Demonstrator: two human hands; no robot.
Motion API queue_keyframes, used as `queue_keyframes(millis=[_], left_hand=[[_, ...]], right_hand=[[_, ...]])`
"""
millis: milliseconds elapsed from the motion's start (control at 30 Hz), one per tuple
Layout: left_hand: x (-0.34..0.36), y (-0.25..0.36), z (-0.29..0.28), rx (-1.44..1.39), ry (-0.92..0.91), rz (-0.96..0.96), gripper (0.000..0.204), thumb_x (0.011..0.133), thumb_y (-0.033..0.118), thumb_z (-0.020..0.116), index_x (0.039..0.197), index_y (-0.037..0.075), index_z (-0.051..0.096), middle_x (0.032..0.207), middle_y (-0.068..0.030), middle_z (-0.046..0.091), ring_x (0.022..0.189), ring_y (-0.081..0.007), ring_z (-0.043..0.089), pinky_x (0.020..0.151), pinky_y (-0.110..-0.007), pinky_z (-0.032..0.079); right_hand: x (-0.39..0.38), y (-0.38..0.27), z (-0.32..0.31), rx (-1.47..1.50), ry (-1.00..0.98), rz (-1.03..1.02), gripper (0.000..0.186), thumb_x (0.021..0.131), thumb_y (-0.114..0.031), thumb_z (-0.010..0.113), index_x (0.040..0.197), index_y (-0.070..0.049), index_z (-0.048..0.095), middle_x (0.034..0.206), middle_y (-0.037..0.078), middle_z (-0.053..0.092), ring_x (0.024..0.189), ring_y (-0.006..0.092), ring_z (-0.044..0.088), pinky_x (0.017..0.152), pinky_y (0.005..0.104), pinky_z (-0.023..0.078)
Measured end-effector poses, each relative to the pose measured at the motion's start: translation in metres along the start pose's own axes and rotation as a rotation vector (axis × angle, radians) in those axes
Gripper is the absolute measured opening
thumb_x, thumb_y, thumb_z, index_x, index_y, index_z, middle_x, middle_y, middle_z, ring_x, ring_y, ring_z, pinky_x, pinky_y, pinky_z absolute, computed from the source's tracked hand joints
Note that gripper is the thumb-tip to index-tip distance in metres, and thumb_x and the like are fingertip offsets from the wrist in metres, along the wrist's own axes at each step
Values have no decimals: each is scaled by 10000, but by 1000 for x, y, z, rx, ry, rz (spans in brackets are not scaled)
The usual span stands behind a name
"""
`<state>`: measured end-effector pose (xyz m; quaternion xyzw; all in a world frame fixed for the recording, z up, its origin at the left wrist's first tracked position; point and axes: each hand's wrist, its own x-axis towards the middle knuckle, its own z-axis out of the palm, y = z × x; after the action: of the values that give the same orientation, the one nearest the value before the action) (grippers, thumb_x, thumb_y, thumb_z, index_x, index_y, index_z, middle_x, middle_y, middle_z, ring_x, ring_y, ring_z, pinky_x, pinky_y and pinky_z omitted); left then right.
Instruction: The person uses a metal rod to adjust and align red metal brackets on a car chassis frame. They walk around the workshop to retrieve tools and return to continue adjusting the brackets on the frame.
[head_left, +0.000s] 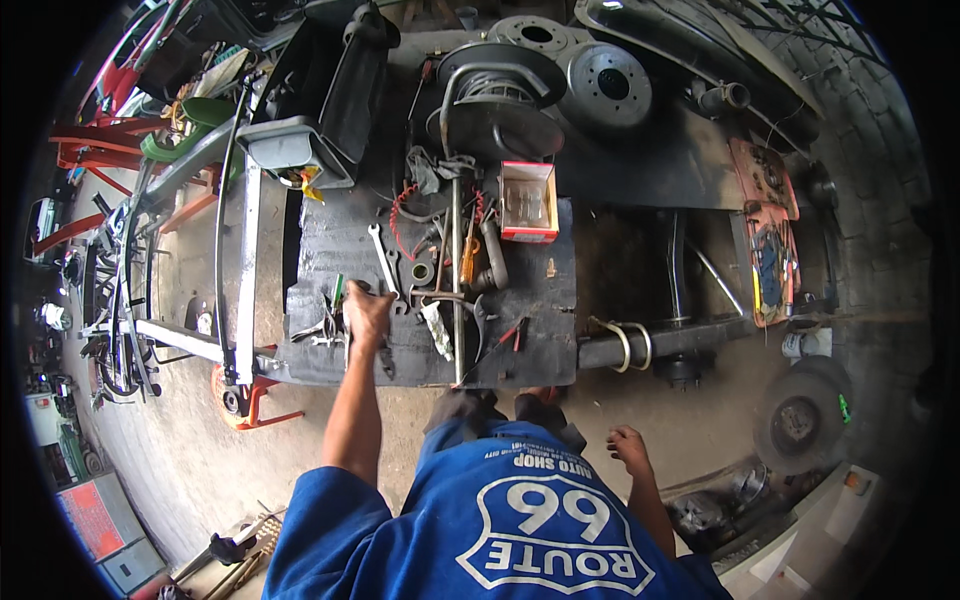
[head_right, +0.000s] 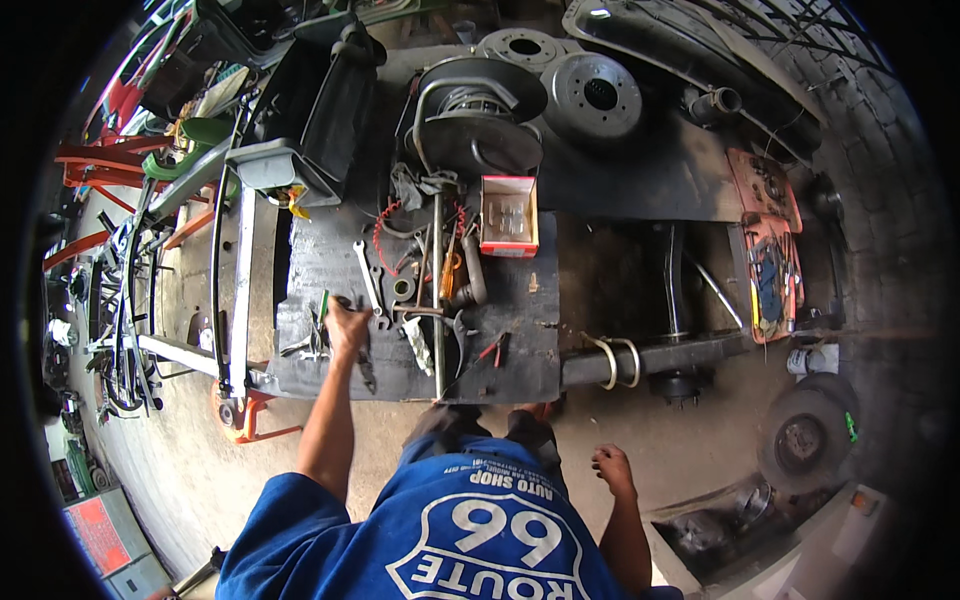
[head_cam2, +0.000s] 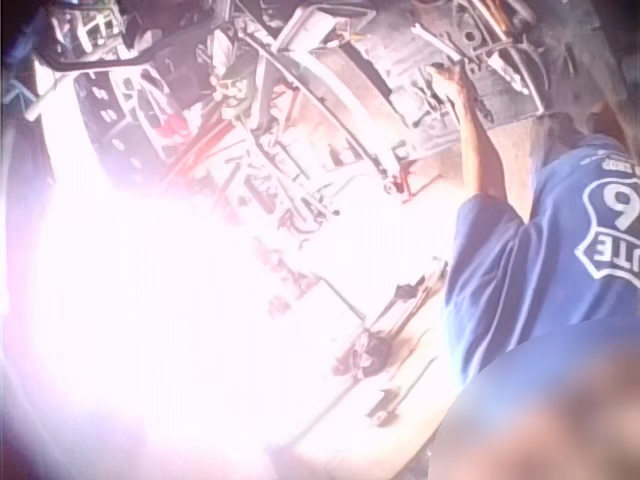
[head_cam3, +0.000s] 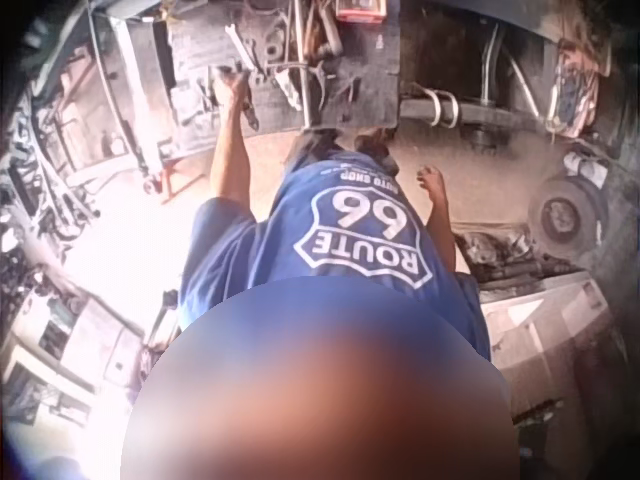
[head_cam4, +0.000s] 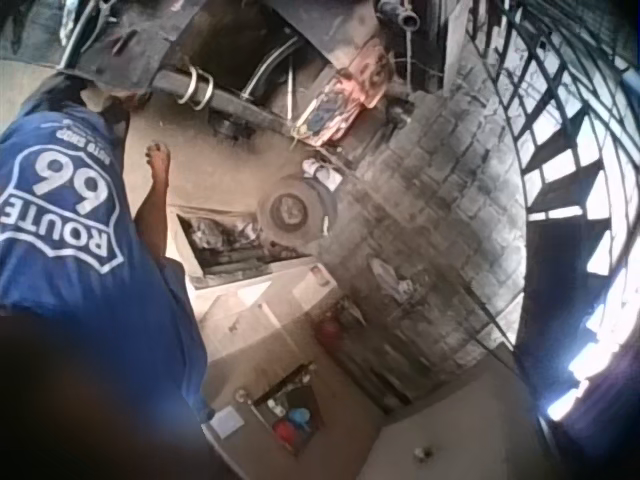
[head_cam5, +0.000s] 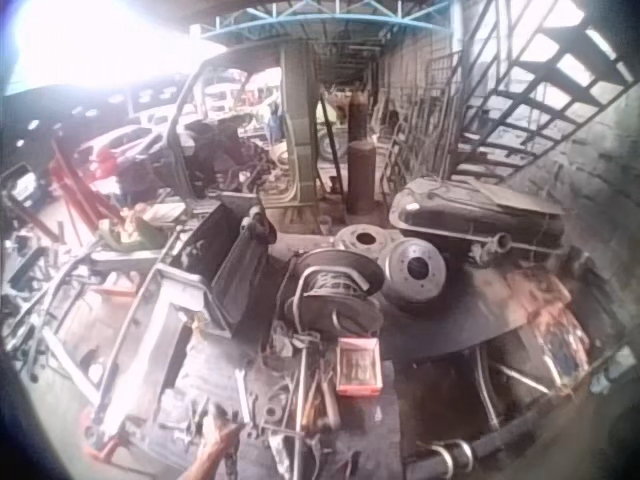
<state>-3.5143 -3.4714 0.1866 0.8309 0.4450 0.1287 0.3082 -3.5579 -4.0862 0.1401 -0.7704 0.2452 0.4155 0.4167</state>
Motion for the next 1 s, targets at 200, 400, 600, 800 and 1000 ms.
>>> queue_keyframes(millis=[200, 400, 600, 800, 1000], left_hand=[[60, -79, -32, 116, -28, -131, 548, 709, 280, 794, 1026, -45, 487, 945, -334, 652, 917, -502, 642, 824, -516, 506], [49, -70, -13, 393, 455, 204, 603, 759, 232, 794, 1230, 13, 488, 1203, -274, 548, 1144, -435, 521, 953, -475, 441], [-38, 7, 70, -131, -302, 674, 346, 725, -14, 617, 1065, 43, 591, 993, -172, 609, 934, -372, 587, 825, -469, 475], [-101, 47, 123, 432, -577, 660, 926, 774, 545, 733, 1495, 118, 339, 1461, -197, 404, 1384, -343, 355, 1124, -503, 264], [-101, 19, 136, 583, -617, 855, 833, 805, 212, 643, 1536, 109, 260, 1090, -144, 607, 1128, -310, 530, 966, -450, 350]], right_hand=[[-19, 0, 46, 48, -91, 93, 254, 954, -192, 563, 1169, -65, 610, 952, 90, 675, 798, 172, 660, 660, 319, 515], [-32, -3, 49, 45, -33, 154, 263, 949, -201, 563, 1168, -65, 614, 948, 85, 673, 799, 178, 657, 657, 330, 509], [-38, -21, 54, 49, 20, 86, 287, 958, -216, 565, 1192, -57, 616, 983, 96, 681, 837, 197, 676, 693, 339, 527], [-51, -31, 66, 85, 59, 16, 303, 966, -218, 569, 1219, -56, 607, 1008, 109, 685, 846, 208, 681, 706, 343, 533], [-61, 9, 78, 185, 71, 99, 257, 967, -228, 582, 1171, -75, 614, 943, 85, 676, 767, 175, 659, 638, 313, 507]])
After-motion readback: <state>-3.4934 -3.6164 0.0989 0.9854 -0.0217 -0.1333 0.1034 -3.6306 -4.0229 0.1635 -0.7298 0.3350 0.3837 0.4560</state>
